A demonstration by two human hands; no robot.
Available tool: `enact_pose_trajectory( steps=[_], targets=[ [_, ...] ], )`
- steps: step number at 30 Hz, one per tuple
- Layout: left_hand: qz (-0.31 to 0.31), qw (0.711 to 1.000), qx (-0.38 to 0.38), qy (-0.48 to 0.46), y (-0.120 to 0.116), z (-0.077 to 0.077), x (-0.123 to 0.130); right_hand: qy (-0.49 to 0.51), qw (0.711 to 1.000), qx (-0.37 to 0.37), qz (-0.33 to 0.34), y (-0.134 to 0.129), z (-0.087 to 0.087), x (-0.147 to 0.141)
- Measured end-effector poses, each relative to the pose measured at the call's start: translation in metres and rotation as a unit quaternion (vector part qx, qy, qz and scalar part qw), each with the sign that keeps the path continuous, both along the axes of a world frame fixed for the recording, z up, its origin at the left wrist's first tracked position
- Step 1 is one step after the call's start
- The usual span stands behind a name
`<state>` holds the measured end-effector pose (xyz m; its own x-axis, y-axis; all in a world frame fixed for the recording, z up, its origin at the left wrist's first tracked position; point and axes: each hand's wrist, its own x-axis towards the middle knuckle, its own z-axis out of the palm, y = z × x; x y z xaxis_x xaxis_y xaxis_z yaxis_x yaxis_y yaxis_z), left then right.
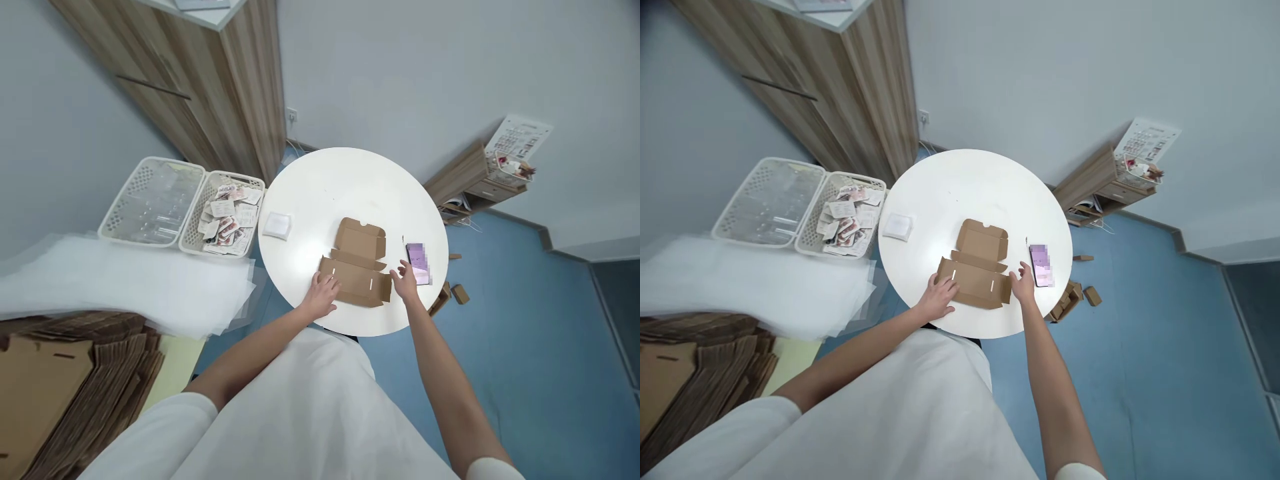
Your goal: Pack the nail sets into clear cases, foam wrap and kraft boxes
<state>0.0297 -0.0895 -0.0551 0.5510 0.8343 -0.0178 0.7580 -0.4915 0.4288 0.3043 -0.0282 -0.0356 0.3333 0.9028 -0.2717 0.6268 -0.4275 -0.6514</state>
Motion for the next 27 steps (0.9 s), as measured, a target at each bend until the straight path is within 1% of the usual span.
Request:
enact_pose_trajectory(
  steps=[4, 6, 10, 13, 15, 19, 23, 25, 27],
  targets=[
    [0.016, 0.999, -0.015, 0.04, 0.002, -0.01, 0.005, 0.062, 0.996, -0.038, 0.061, 0.034, -0.011, -0.013],
    [0.028, 0.998, -0.022, 0.049, 0.002, -0.012, 0.006, 0.08, 0.993, -0.042, 0.076, 0.047, -0.019, -0.019],
    [0.039, 0.998, -0.023, 0.049, 0.004, -0.012, 0.007, 0.082, 0.994, -0.037, 0.062, 0.063, -0.036, -0.026],
    [0.048, 0.997, -0.018, 0.061, 0.012, -0.008, 0.008, 0.087, 0.995, -0.015, 0.052, 0.068, -0.046, -0.029],
    [0.059, 0.995, -0.016, 0.083, 0.021, -0.004, 0.009, 0.107, 0.993, -0.008, 0.055, 0.068, -0.05, -0.03],
    [0.07, 0.989, -0.017, 0.133, 0.042, 0.002, 0.008, 0.14, 0.987, -0.003, 0.081, 0.066, -0.048, -0.029],
    [0.056, 0.984, -0.025, 0.167, 0.06, 0.005, 0.008, 0.139, 0.981, 0.009, 0.132, 0.062, -0.043, -0.023],
    [0.04, 0.982, -0.032, 0.183, 0.065, 0.005, 0.008, 0.128, 0.979, 0.003, 0.157, 0.058, -0.039, -0.02],
    [0.025, 0.979, -0.038, 0.199, 0.068, 0.004, 0.009, 0.094, 0.978, -0.012, 0.183, 0.051, -0.035, -0.019]
  ],
)
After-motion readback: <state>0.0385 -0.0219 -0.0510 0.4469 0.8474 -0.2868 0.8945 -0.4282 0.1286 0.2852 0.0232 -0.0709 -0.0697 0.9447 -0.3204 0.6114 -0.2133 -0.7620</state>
